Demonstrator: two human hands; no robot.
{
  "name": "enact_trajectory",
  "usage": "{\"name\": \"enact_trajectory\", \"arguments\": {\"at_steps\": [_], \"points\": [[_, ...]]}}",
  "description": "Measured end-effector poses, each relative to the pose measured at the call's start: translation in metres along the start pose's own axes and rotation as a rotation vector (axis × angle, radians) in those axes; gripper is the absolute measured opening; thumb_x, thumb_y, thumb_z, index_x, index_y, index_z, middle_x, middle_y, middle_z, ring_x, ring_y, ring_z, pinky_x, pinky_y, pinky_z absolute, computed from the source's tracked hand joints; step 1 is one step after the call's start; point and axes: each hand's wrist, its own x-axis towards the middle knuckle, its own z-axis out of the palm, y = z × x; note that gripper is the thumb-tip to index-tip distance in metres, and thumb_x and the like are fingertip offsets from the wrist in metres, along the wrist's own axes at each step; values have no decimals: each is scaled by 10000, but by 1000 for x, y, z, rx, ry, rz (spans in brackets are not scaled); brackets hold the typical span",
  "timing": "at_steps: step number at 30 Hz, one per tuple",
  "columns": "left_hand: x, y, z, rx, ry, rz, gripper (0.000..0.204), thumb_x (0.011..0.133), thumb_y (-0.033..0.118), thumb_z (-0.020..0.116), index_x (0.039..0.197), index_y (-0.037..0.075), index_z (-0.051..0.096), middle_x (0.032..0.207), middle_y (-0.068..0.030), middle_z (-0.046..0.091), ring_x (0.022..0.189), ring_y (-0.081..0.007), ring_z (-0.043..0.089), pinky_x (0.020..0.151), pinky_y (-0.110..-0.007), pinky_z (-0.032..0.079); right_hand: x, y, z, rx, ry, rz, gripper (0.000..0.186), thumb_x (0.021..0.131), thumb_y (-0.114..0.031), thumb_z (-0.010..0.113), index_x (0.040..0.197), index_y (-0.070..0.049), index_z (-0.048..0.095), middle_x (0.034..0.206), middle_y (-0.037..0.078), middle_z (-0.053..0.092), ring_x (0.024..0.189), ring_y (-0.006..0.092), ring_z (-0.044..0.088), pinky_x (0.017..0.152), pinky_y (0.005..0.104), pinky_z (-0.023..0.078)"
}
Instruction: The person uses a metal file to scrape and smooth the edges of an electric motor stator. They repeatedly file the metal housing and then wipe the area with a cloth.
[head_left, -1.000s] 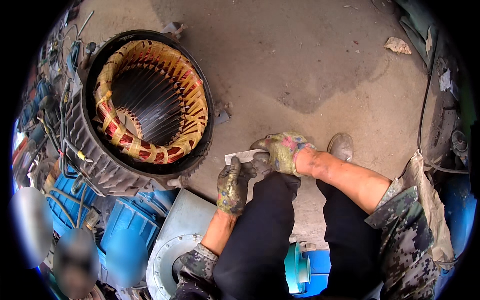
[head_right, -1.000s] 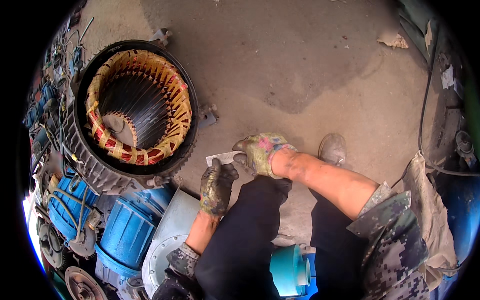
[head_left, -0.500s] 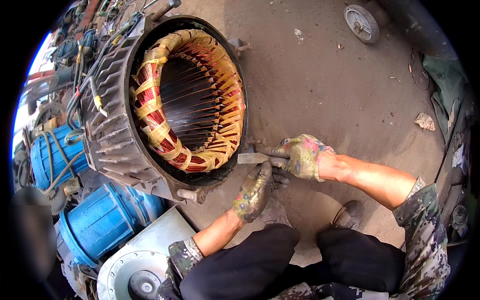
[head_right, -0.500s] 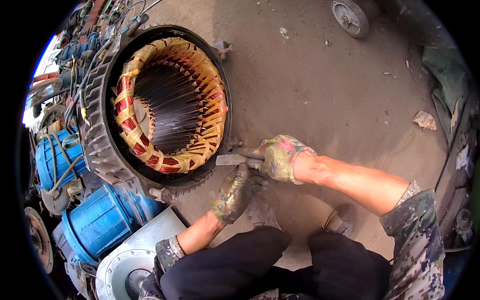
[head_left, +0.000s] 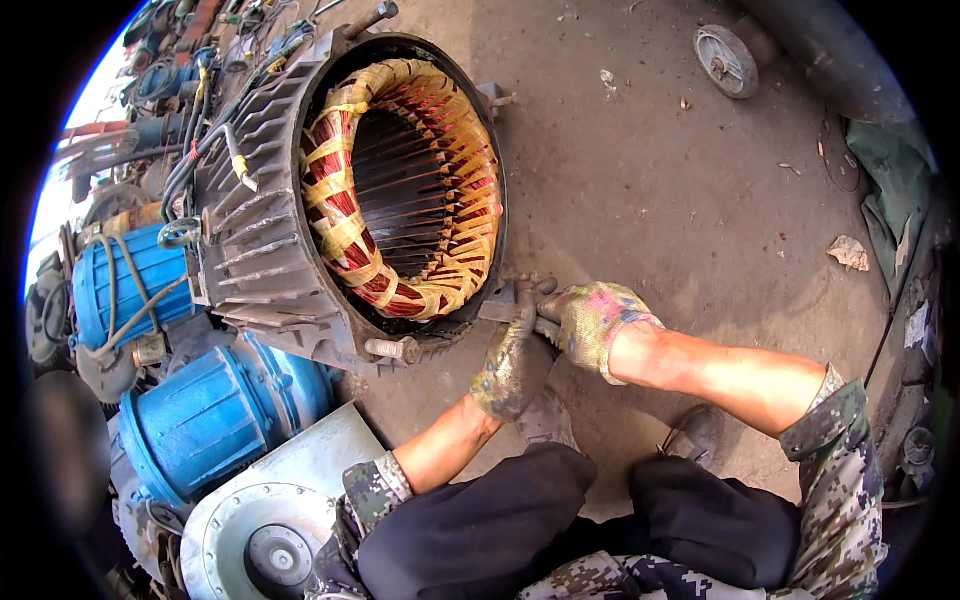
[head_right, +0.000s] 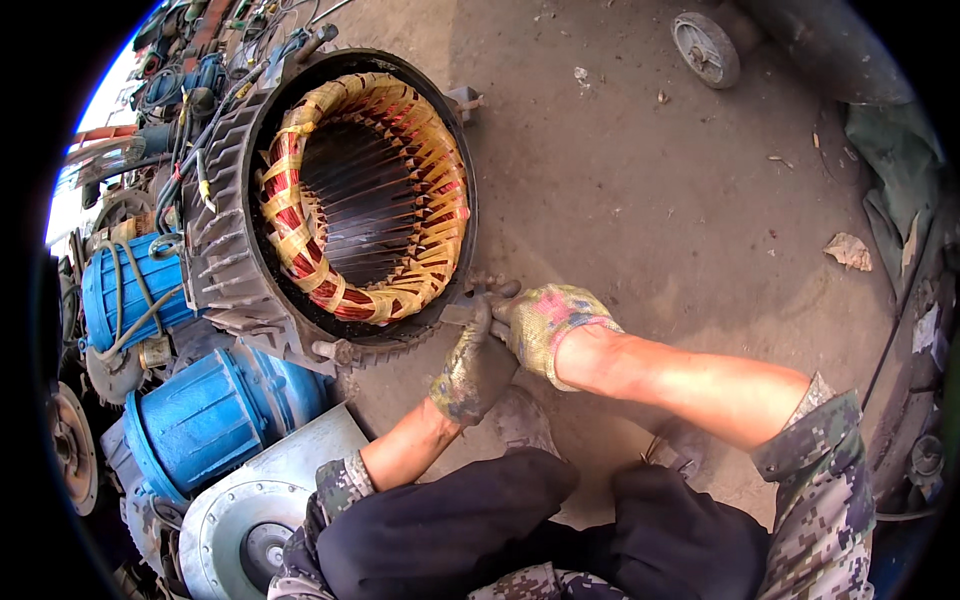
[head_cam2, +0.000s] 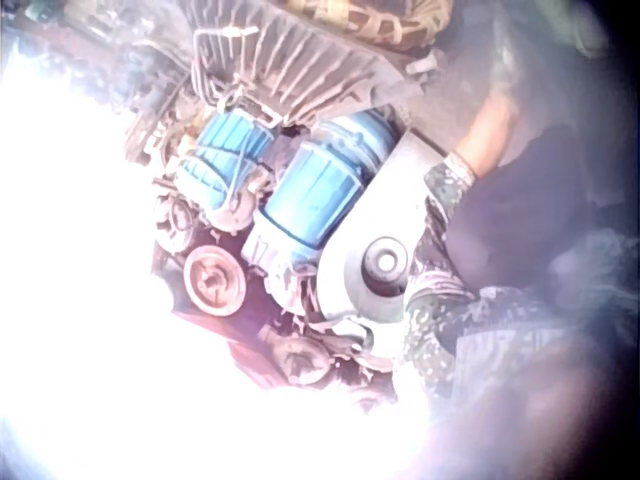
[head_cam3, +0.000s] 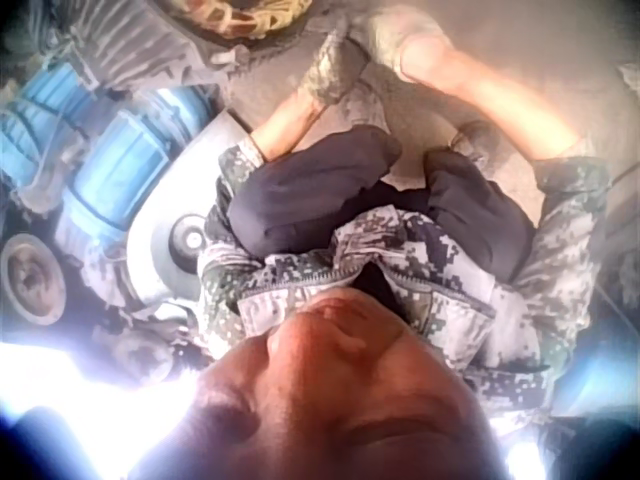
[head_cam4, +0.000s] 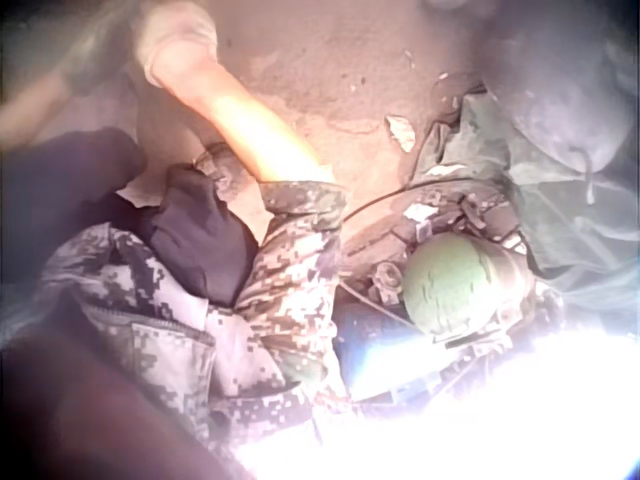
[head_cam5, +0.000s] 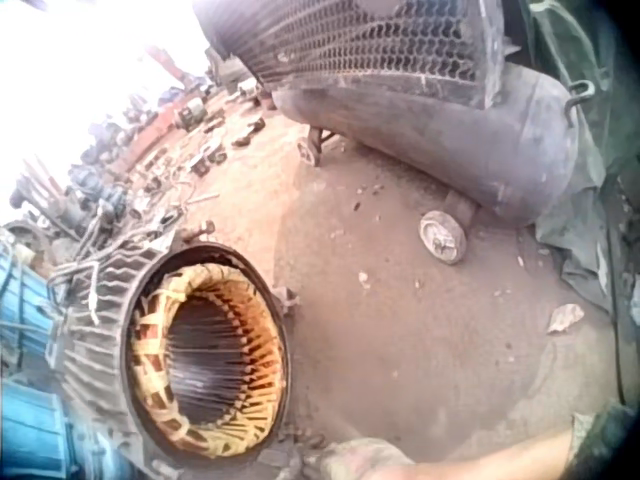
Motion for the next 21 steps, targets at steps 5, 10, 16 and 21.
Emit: {"name": "enact_trajectory", "arguments": {"at_steps": [5, 10, 16, 21], "points": [[-5, 3, 0, -145, 53, 2, 432, 1106, 398, 501, 1385, 68, 509, 1312, -94, 597, 1266, -195, 540, 1134, -381, 413, 0, -12, 5, -122, 92, -33, 284, 939, -109, 564, 1204, -53, 647, 1041, 198, 718, 930, 400, 710, 743, 489, 569], [-22, 10, 0, 1024, 215, 362, 159, 1087, 188, 539, 1164, 54, 576, 1124, -75, 630, 1088, -171, 596, 984, -337, 487, -11, -39, -16, -208, 31, -112, 305, 946, -110, 554, 1231, -32, 628, 1039, 210, 715, 937, 402, 711, 745, 492, 568], [-38, 21, 25, 582, 256, 335, 71, 981, 21, 614, 1047, 4, 591, 1004, -78, 659, 985, -161, 622, 898, -318, 503, -23, -43, -9, -77, 16, -147, 320, 946, -112, 558, 1248, -27, 625, 1042, 207, 717, 936, 403, 712, 747, 491, 570], [-20, 13, 13, 828, 264, 291, 314, 1095, 284, 469, 1069, 22, 642, 932, -45, 661, 875, -132, 612, 818, -310, 518, 2, -30, 5, -176, 12, 4, 336, 951, -126, 565, 1269, -31, 621, 1050, 200, 719, 943, 402, 713, 750, 488, 574]]}}
